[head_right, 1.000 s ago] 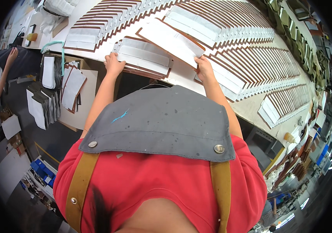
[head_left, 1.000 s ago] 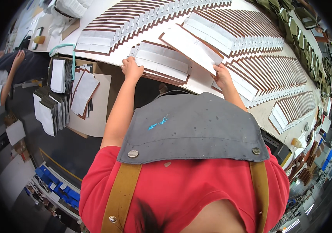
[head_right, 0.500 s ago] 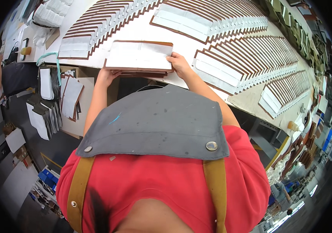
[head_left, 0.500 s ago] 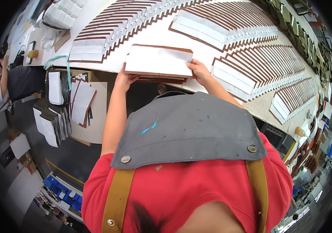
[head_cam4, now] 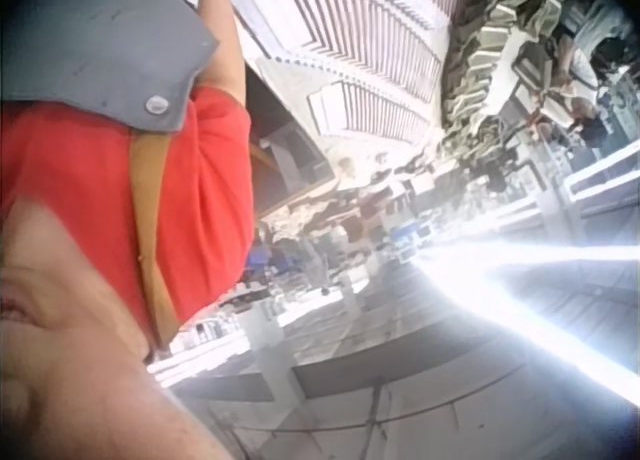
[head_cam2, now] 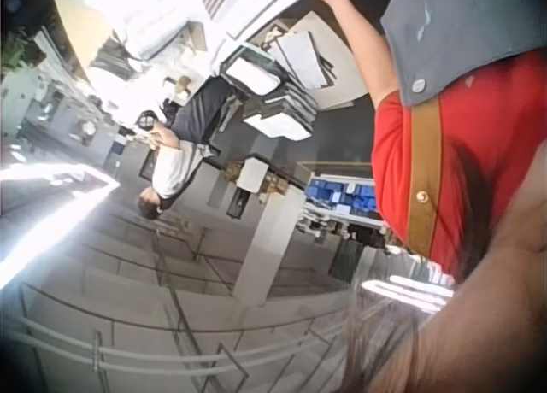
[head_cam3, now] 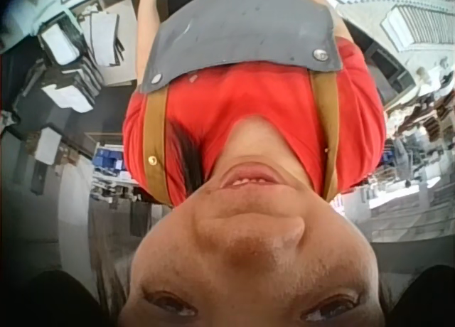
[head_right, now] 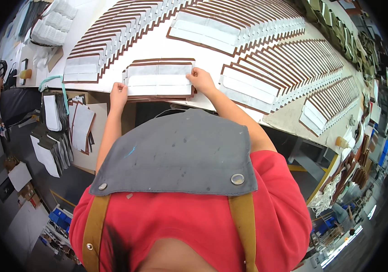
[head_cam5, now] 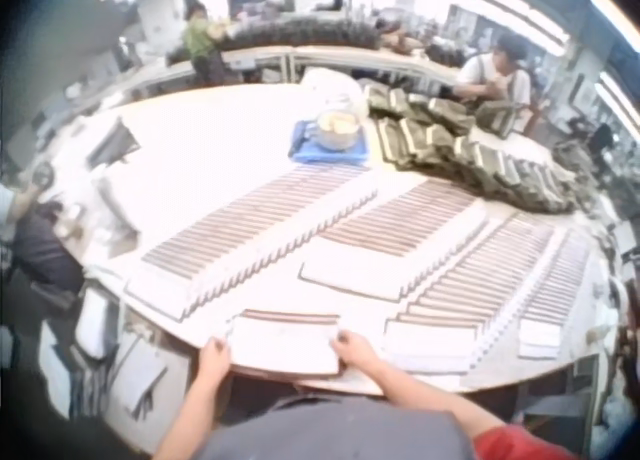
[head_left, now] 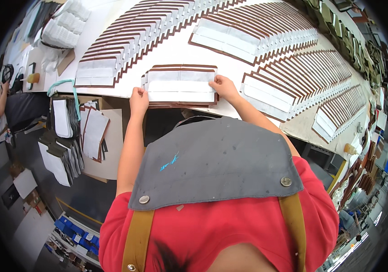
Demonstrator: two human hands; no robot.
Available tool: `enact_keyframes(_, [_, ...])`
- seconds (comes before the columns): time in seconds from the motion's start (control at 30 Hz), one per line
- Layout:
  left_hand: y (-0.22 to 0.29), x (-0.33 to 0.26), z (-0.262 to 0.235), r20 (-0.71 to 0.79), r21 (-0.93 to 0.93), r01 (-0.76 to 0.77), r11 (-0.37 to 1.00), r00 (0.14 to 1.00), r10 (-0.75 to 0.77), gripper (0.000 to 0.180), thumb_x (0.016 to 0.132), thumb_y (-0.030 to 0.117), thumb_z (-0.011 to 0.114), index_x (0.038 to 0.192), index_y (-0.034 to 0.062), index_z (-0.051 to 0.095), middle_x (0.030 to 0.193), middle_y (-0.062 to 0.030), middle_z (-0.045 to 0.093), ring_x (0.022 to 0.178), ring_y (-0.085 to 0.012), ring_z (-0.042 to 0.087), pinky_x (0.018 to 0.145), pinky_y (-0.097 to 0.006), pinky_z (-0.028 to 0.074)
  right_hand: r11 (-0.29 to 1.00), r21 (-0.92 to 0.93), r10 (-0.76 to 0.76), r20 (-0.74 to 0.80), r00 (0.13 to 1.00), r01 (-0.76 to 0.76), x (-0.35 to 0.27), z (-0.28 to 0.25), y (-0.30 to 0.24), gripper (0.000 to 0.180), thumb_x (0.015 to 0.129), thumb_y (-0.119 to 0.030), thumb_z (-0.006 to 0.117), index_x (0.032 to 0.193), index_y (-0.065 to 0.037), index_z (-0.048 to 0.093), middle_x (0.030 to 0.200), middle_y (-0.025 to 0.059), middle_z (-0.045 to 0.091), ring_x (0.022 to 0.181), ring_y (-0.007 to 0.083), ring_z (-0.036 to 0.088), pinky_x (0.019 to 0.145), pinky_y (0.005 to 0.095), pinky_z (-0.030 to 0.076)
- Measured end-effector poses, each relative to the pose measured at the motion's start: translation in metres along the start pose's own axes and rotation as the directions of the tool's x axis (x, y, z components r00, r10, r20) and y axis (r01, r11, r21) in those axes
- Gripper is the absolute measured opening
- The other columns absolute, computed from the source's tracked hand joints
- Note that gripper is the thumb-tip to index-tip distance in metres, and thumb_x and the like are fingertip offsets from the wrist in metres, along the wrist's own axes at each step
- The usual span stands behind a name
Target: The person arranges multiple rectangular fabric pieces with white and brown stripes on a large white table. They then use a yellow brush to apply a white adhesive substance from a container onto the edges of the fabric pieces, preparing them for assembly.
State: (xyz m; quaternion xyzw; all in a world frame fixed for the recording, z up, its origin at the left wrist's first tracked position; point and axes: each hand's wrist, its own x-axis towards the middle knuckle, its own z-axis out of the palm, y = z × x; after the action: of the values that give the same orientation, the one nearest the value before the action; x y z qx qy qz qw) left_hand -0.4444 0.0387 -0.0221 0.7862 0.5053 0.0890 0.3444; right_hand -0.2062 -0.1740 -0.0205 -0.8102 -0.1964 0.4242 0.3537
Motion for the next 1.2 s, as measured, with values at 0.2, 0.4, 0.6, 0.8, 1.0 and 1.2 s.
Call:
enact_keyframes(0.2, [-0.006,0.006,-0.003,0.038,-0.094,0.086,0.992,0.996,-0.083,0.014,0.077,0.013,0.052,0.084,0.0011,0.049,0.073,-0.0112,0.056,0.069,-0.0225,0.055,0.067,-0.033,0.044,0.994,-0.108,-0.019,-0.008,1.0,0.018,0.006,-0.001,0.0,0.029,0.073,-0.03,0.064,0.069,-0.004,0.056,0.06,0.0056,0.056,0.053,0.0144,0.052,0.05,0.0287,0.043])
enact_keyframes(0.4, [-0.009,0.011,-0.002,0.087,-0.122,0.139,0.983,0.988,-0.128,0.013,0.078,0.013,0.052,0.083,0.0009,0.049,0.073,-0.01,0.056,0.068,-0.0199,0.054,0.066,-0.031,0.044,0.973,-0.219,0.089,0.045,0.995,-0.077,0.01,-0.006,-0.009,0.032,0.069,-0.036,0.065,0.068,-0.005,0.058,0.065,0.0089,0.06,0.062,0.0207,0.058,0.061,0.0316,0.045])
enact_keyframes(0.6, [-0.006,0.011,-0.003,0.103,-0.087,0.169,0.982,0.982,-0.16,0.013,0.078,0.013,0.051,0.084,0.0008,0.049,0.075,-0.0104,0.056,0.07,-0.0199,0.055,0.068,-0.031,0.044,0.929,-0.368,0.04,0.005,0.999,-0.035,0.011,-0.017,-0.025,0.03,0.071,-0.032,0.065,0.079,-0.004,0.058,0.078,0.0115,0.061,0.072,0.024,0.06,0.065,0.0335,0.047])
enact_keyframes(0.8, [-0.003,0.012,-0.002,0.105,-0.119,0.187,0.975,0.979,-0.175,0.024,0.076,0.018,0.057,0.089,-0.0002,0.051,0.078,-0.0114,0.058,0.073,-0.0213,0.057,0.069,-0.032,0.044,0.832,-0.485,-0.388,-0.162,0.907,0.269,0.029,-0.015,-0.016,0.026,0.073,-0.013,0.061,0.095,-0.003,0.052,0.099,0.0156,0.052,0.085,0.0304,0.056,0.074,0.0378,0.047])
enact_keyframes(1.0, [0.005,0.013,0.002,0.174,0.02,0.162,0.987,0.971,-0.163,0.036,0.072,0.023,0.063,0.094,-0.0034,0.055,0.08,-0.0147,0.06,0.073,-0.0244,0.059,0.069,-0.033,0.045,0.89,-0.385,-0.311,-0.124,0.942,0.243,0.039,-0.017,-0.018,0.01,0.073,-0.01,0.057,0.076,0.0,0.056,0.085,0.0182,0.054,0.082,0.0306,0.055,0.072,0.0376,0.046])
enact_keyframes(1.2, [0.004,0.014,0.002,0.173,0.064,0.146,0.987,0.973,-0.155,0.035,0.072,0.023,0.062,0.093,-0.0038,0.057,0.084,-0.0189,0.061,0.079,-0.0296,0.06,0.073,-0.036,0.045,0.86,-0.377,-0.452,-0.249,0.857,0.344,0.04,-0.014,-0.008,0.014,0.074,-0.013,0.058,0.076,0.001,0.055,0.082,0.0164,0.054,0.077,0.0279,0.053,0.07,0.0352,0.044])
